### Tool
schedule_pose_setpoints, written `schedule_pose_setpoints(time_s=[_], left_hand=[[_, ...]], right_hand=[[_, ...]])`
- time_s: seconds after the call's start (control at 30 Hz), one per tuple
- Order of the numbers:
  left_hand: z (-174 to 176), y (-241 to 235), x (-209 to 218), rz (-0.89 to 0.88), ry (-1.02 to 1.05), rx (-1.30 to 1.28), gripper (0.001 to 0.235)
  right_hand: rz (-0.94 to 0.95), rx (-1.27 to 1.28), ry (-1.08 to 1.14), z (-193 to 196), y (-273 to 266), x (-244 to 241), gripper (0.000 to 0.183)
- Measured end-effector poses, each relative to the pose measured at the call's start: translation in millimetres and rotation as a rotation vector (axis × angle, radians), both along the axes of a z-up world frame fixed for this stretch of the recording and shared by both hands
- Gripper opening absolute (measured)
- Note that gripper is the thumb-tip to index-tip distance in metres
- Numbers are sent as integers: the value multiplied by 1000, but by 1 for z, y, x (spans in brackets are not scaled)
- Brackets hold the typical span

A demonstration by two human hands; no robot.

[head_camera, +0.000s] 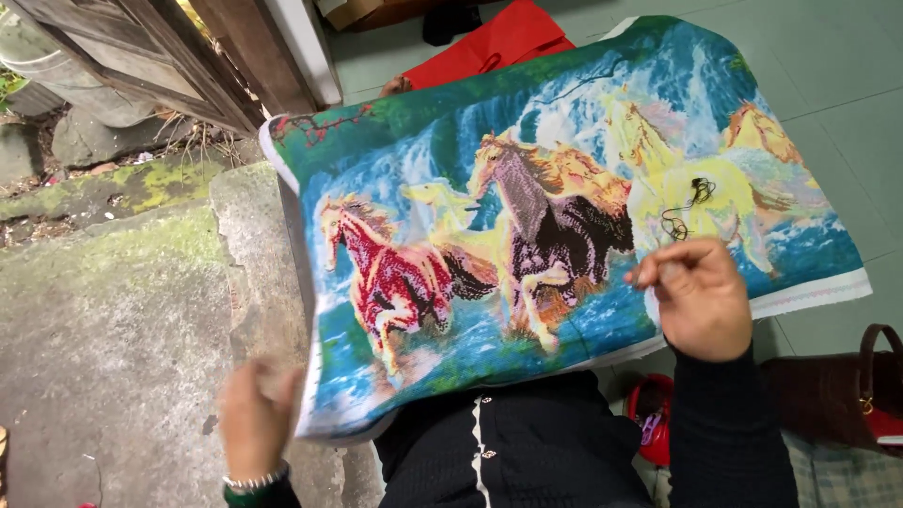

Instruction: A person is cross-stitching a large colorful fabric featuring a design of horses.

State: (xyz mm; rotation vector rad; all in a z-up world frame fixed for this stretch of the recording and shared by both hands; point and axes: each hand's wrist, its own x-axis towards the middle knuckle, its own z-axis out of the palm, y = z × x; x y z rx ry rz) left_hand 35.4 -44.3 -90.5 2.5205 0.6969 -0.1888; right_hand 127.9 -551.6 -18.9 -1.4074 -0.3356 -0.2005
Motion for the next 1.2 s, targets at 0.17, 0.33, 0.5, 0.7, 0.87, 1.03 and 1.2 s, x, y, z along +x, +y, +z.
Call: schedule_pose_setpoints(time_s=[0.17,0.33,0.5,0.7,0.87,1.03,1.2], left_hand=[[0,-63,-18,-726,603,-256,36],[-76,-70,-30,-567,635,-597,45],[-124,-64,-41,-291,162,-656,89],[-46,-103,-27,564,-38,-1442,67],[-66,-105,-30,868,-235,-1646,71],[-72,-71,-51,544,59,-1456,63],[-95,-24,-67,-49,405,-916,89]], right_hand=[[-33,247,23,15,12,26,10],[-118,345,117,20,11,41,7],[-309,214,20,40,22,40,8],[-501,99,-183,34,25,39,6],[-454,146,-182,27,26,40,6],[-384,85,10,14,40,63,18],[-269,-203,365,-52,64,85,11]])
